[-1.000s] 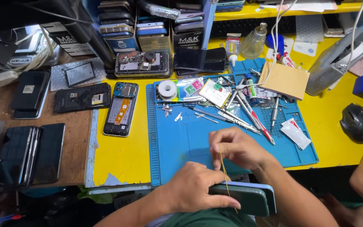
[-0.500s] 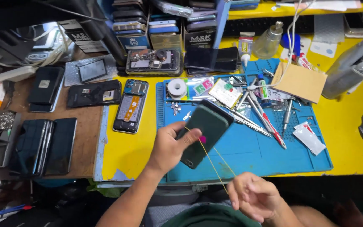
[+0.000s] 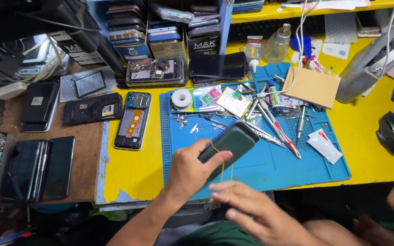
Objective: Testing and inspecting various mobile phones at a repair station, including securing a screen with rubber bands and checking display functionality.
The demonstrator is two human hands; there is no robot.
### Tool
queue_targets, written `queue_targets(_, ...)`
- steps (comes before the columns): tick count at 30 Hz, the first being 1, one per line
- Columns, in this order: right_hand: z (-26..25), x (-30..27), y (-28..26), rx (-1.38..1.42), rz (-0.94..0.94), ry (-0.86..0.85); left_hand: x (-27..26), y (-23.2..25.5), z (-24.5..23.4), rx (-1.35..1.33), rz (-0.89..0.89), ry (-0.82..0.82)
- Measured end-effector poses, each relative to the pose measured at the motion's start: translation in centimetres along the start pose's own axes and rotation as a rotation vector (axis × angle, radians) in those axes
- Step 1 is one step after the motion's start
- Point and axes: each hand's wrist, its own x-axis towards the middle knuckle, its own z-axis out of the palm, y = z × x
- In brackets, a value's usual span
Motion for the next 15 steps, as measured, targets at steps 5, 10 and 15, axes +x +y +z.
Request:
queue_targets(5,-3.1,1.5,-1.9,-0.051,0.238,0.037,-1.2,-0.9,0.8,0.266,0.386,0.254)
queue_targets(10,-4.2,2.7,-1.6,0.038,0.360,0.259,-1.7,-0.5,0.8,0.385,0.515,0.242)
queue_targets(15,-4.4,4.8,-3.4,-0.250,0.533,0.211,-1.8,-0.7,1.2,0.451,0.541,0.100)
